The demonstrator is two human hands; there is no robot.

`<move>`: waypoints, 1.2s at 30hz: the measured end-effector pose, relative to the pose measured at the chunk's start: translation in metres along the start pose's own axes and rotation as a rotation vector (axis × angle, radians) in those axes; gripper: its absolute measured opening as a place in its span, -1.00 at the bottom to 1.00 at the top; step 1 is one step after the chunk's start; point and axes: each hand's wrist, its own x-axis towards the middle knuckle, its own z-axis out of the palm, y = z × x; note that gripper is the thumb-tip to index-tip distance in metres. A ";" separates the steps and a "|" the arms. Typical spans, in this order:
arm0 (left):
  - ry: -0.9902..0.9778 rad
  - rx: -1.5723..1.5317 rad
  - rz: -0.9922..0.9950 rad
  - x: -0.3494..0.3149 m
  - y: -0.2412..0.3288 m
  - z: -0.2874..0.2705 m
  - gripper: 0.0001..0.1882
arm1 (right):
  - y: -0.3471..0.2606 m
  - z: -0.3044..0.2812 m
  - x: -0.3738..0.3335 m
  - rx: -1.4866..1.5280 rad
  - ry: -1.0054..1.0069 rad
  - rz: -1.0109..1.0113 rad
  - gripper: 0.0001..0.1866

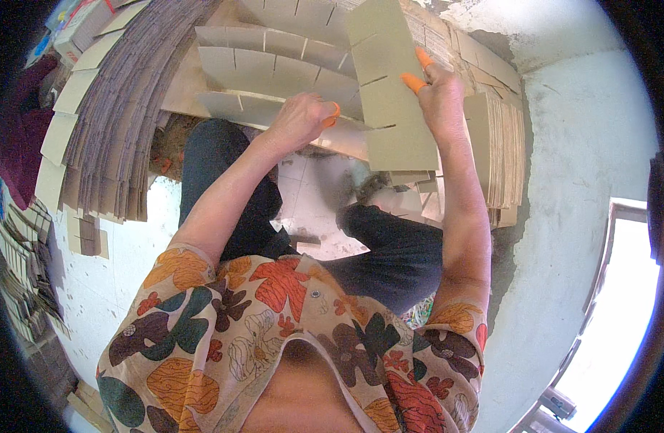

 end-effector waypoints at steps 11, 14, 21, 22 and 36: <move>-0.015 -0.006 0.018 0.002 -0.005 0.002 -0.92 | -0.006 -0.004 0.001 -0.059 0.001 0.024 -0.53; -0.022 0.003 -0.014 0.001 0.000 0.001 -0.92 | -0.005 -0.002 -0.003 -0.015 -0.046 0.136 -0.64; -0.017 -0.029 0.002 0.001 -0.001 0.001 -0.92 | 0.011 0.037 -0.006 0.012 -0.163 -0.021 -0.85; -0.021 -0.043 0.002 0.002 -0.002 0.003 -0.92 | 0.012 0.043 -0.005 -0.034 -0.195 -0.034 -0.85; -0.036 -0.058 0.006 0.005 -0.008 0.009 -0.91 | -0.037 -0.015 -0.044 -0.461 -0.555 -0.082 -0.80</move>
